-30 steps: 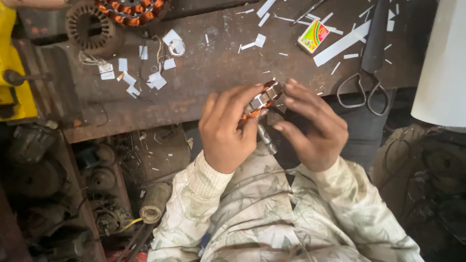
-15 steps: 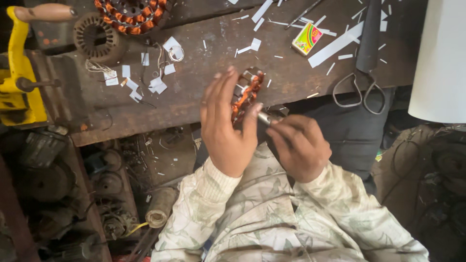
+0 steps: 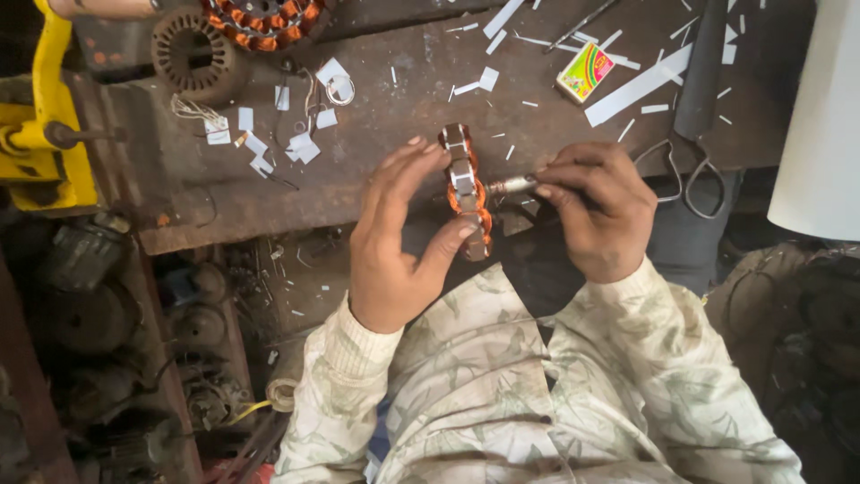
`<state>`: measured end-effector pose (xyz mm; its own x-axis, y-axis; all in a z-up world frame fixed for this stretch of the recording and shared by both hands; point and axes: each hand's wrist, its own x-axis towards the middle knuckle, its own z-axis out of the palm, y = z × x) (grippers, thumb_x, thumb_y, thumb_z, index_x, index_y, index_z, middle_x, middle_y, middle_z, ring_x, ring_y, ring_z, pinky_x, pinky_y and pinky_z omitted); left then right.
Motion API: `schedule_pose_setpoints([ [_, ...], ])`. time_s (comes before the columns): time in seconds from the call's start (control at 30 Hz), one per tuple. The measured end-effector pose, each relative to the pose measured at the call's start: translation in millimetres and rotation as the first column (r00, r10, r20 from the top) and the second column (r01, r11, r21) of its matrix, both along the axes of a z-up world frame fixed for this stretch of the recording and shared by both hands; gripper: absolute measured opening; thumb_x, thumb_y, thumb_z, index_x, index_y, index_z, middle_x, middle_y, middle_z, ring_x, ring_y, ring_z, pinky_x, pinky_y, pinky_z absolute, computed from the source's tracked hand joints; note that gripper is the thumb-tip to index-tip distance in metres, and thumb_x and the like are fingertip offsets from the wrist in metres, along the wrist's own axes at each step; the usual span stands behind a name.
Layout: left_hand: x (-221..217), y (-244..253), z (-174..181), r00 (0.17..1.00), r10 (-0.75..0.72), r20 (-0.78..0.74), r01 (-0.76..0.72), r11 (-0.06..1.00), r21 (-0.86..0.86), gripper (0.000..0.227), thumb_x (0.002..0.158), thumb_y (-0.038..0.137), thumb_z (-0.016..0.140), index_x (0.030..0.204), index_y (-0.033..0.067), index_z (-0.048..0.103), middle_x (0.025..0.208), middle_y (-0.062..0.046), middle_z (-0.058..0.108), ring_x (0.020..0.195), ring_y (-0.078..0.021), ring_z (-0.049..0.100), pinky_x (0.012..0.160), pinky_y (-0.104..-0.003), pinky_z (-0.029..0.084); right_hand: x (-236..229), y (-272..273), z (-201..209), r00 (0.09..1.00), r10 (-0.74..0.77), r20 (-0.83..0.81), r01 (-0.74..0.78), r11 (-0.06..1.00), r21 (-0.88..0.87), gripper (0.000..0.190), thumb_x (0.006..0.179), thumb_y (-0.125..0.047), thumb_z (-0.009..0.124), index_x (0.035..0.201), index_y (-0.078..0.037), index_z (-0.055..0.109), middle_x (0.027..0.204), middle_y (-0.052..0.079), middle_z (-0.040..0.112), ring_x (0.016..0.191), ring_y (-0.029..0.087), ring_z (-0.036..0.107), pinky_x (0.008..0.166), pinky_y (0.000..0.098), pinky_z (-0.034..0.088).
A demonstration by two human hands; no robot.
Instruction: The person inserts small white rectangular pieces into slots on a circular copper-wound component, then uses scissors to cut a strip of white material into smaller pieces and continues inserting them into the component. The work is performed at a cluttered workbench with tools and parts visible.
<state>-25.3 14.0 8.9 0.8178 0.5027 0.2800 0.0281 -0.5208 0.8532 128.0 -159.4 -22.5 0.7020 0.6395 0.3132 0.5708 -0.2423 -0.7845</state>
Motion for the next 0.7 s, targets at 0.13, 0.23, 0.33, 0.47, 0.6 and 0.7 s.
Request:
schedule_pose_setpoints([
  [0.13,1,7,-10,0.999,-0.048,0.015,0.048,0.999,-0.002,0.052,0.100,0.022,0.079,0.145,0.0082,0.057,0.145,-0.010,0.056,0.145,-0.0318,0.051,0.123,-0.041,0.043,8,4,-1,0.999,0.045,0.001,-0.045,0.999,0.017,0.022,0.089,0.011,0.078,0.107,0.000,0.074,0.112,0.013,0.068,0.105,0.023,0.069,0.086,0.0301,0.056],
  [0.23,0,10,-16,0.993,-0.114,0.008,0.114,0.994,-0.004,0.048,0.100,0.030,0.076,0.143,0.0131,0.061,0.150,-0.009,0.049,0.151,-0.0340,0.042,0.126,-0.044,0.037,10,3,-3,0.996,0.075,-0.050,-0.074,0.997,0.035,0.020,0.091,0.012,0.075,0.106,0.000,0.073,0.113,0.013,0.067,0.104,0.021,0.071,0.088,0.0289,0.058],
  [0.33,4,21,-26,0.978,-0.207,0.041,0.206,0.978,0.023,0.049,0.099,0.039,0.073,0.142,0.0159,0.063,0.161,-0.011,0.040,0.159,-0.0378,0.027,0.131,-0.049,0.024,12,2,-3,0.994,0.092,-0.064,-0.090,0.995,0.030,0.017,0.092,0.012,0.076,0.106,0.001,0.072,0.113,0.012,0.067,0.102,0.020,0.073,0.089,0.0290,0.060],
  [0.47,6,26,-36,0.955,-0.282,0.091,0.288,0.955,-0.065,0.053,0.099,0.045,0.074,0.141,0.0172,0.059,0.164,-0.011,0.037,0.162,-0.0380,0.023,0.133,-0.052,0.018,9,6,11,0.998,0.056,0.033,-0.054,0.997,-0.053,0.019,0.091,0.008,0.080,0.107,0.001,0.072,0.116,0.013,0.070,0.107,0.024,0.072,0.092,0.0332,0.058],
  [0.6,9,21,-46,0.940,-0.297,0.169,0.323,0.933,-0.158,0.051,0.099,0.042,0.077,0.137,0.0179,0.054,0.165,-0.011,0.038,0.160,-0.0370,0.022,0.132,-0.051,0.017,-15,10,34,0.967,-0.081,0.242,0.094,0.995,-0.043,0.024,0.081,0.008,0.080,0.102,0.006,0.069,0.108,0.020,0.068,0.104,0.034,0.070,0.090,0.0400,0.056],
  [0.7,9,17,-50,0.930,-0.308,0.203,0.345,0.921,-0.183,0.053,0.095,0.038,0.082,0.135,0.0189,0.053,0.164,-0.012,0.039,0.162,-0.0376,0.021,0.132,-0.052,0.016,-30,5,45,0.997,0.060,0.053,-0.059,0.998,-0.029,0.022,0.091,0.003,0.079,0.112,0.003,0.070,0.113,0.015,0.073,0.103,0.025,0.072,0.093,0.0328,0.057],
])
